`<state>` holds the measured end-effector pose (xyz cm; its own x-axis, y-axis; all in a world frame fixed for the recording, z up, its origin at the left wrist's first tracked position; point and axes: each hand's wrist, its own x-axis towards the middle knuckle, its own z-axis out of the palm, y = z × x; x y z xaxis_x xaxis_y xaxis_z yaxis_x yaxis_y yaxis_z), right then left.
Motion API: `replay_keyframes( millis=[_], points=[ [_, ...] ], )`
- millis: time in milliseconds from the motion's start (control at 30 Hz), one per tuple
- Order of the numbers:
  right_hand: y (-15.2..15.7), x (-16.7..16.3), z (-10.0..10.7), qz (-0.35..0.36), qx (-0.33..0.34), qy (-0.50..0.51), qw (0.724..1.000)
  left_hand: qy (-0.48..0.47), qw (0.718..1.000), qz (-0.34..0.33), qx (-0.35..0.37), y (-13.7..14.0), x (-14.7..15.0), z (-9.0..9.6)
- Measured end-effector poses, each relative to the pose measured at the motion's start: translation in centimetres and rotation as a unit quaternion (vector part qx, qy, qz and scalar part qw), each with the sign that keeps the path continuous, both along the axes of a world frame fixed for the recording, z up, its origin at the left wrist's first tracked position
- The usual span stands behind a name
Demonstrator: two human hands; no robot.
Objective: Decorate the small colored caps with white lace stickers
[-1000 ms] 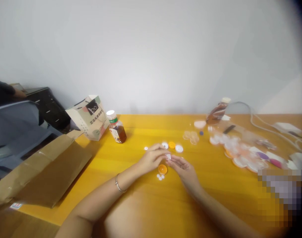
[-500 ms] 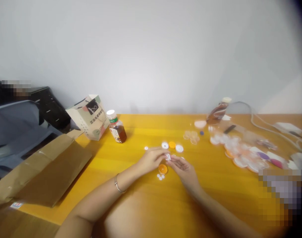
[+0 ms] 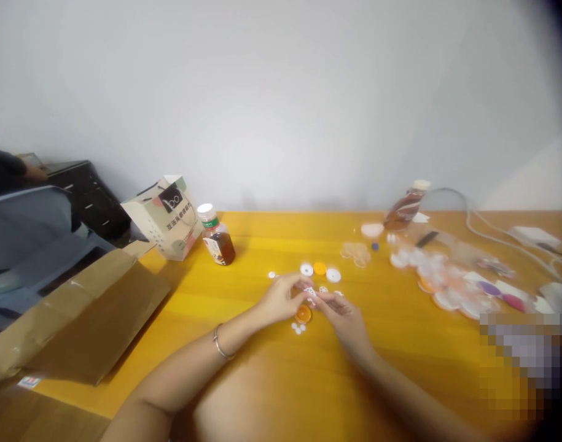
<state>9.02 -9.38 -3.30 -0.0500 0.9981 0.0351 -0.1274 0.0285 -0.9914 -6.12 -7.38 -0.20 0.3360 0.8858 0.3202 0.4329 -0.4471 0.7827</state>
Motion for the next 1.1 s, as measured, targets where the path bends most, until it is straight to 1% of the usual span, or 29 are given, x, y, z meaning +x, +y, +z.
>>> replay_keyframes(
  millis=[100, 267, 400, 500, 567, 667, 733, 767, 833, 967, 1100],
  points=[
    [0.0, 0.0, -0.2, -0.005, 0.005, 0.004, 1.0, -0.01, 1.0, -0.004, -0.012, -0.1, 0.0, 0.1],
    [0.0, 0.1, -0.1, -0.002, 0.016, 0.012, 1.0, -0.017, 1.0, -0.011, 0.0, -0.3, 0.0, 0.7],
    [0.2, 0.2, -0.1, 0.009, 0.024, -0.013, 1.0, -0.021, 0.999, -0.024, -0.011, -0.1, -0.1, 0.7],
    [0.4, 0.4, -0.4, 0.028, 0.059, -0.059, 0.996, 0.015, 0.999, -0.031, -0.012, 0.1, -0.6, 1.1],
    [0.4, 0.5, -0.7, 0.044, 0.108, -0.138, 0.984, 0.052, 0.998, -0.04, -0.006, 0.3, -1.2, 1.6],
    [0.2, 0.5, -0.9, 0.082, 0.196, -0.277, 0.937, 0.105, 0.992, -0.073, -0.014, 0.4, -2.0, 2.1],
    [0.1, 0.5, -1.2, 0.101, 0.227, -0.324, 0.913, 0.136, 0.986, -0.096, -0.027, 0.4, -2.2, 2.2],
    [0.0, 0.4, -1.3, 0.104, 0.232, -0.334, 0.908, 0.15, 0.983, -0.105, -0.03, 0.4, -2.3, 2.2],
    [0.0, 0.3, -1.7, 0.1, 0.228, -0.343, 0.906, 0.175, 0.977, -0.115, -0.032, 0.3, -2.2, 2.0],
    [0.2, 0.2, -2.5, 0.094, 0.207, -0.341, 0.912, 0.205, 0.97, -0.124, -0.035, 0.3, -1.9, 1.6],
    [0.3, 0.2, -2.5, 0.098, 0.198, -0.335, 0.916, 0.229, 0.965, -0.128, -0.011, 0.2, -1.8, 1.5]
  ],
)
